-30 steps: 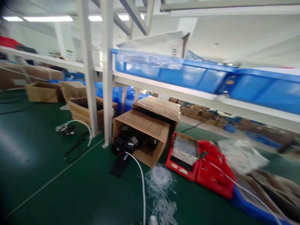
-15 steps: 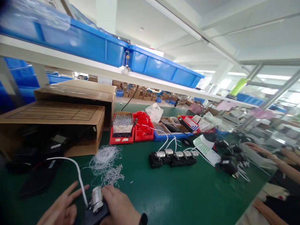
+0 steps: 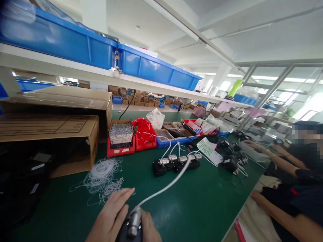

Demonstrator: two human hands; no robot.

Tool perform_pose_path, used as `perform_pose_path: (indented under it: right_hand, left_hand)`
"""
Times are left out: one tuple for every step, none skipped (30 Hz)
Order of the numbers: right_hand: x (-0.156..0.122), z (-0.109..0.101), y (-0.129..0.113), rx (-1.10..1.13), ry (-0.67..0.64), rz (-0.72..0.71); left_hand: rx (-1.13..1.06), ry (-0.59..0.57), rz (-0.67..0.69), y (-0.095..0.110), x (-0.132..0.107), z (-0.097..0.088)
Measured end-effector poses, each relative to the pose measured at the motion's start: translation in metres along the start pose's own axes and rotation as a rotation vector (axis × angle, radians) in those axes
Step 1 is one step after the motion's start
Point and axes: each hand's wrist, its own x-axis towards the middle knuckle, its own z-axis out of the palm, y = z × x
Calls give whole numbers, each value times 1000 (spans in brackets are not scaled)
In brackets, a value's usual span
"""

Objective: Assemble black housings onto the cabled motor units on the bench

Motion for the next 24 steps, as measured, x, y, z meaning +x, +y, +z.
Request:
perform_pose_path:
  right_hand:
    - [-3, -12, 10, 25, 38, 40]
    - [-5, -23, 19, 31, 90, 95]
    - [-7, -32, 29, 21, 156, 158]
    - [-7, -39, 38, -2, 232, 220]
    - [-7, -44, 46, -33, 314, 272]
    - [-6, -46, 52, -65, 388, 305]
    - [-4, -47, 56, -93, 439, 314]
    - [-1, -46, 58, -113, 473, 302]
    - [2, -44, 58, -122, 490, 275]
    - [5, -41, 55, -123, 490, 249]
    - [9, -37, 51, -118, 479, 223]
    - [14, -33, 44, -109, 457, 202]
    - [19, -30, 36, -99, 426, 185]
    - [27, -26, 27, -91, 390, 175]
    - [35, -23, 18, -87, 353, 169]
    - [46, -20, 10, -87, 316, 158]
    - [56, -18, 3, -94, 284, 146]
    - [68, -17, -3, -108, 260, 139]
    - [79, -16, -7, -129, 239, 139]
    - [91, -15, -10, -157, 225, 151]
    - [102, -15, -11, -190, 217, 172]
    - [113, -15, -11, -220, 206, 197]
    - [124, -16, -11, -253, 219, 225]
    - [134, -16, -11, -275, 232, 237]
  left_hand:
    - [135, -32, 63, -5, 7, 7]
    - [253, -86, 127, -12, 13, 14]
    - [344, -158, 193, -19, 18, 21]
    - [410, -240, 258, -27, 21, 28]
    - [457, -318, 310, -35, 24, 35]
    - [489, -375, 341, -42, 26, 41]
    - [515, -407, 348, -49, 27, 45]
    - [540, -417, 337, -55, 28, 48]
    - [566, -409, 313, -59, 28, 49]
    - [593, -387, 283, -63, 29, 48]
    - [621, -362, 254, -67, 29, 45]
    - [647, -339, 226, -69, 30, 41]
    - [670, -323, 202, -72, 30, 37]
    - [687, -314, 183, -74, 30, 31]
    - [696, -310, 165, -76, 30, 26]
    - [698, -309, 151, -76, 28, 20]
    - [690, -309, 140, -76, 26, 14]
    - [673, -304, 133, -74, 22, 7]
    - [649, -294, 129, -71, 17, -1]
    - [623, -278, 121, -66, 10, -10]
    - [598, -258, 108, -61, 2, -20]
    - [576, -236, 86, -55, -6, -32]
    - [558, -213, 52, -50, -15, -44]
    - [545, -184, 12, -47, -25, -57]
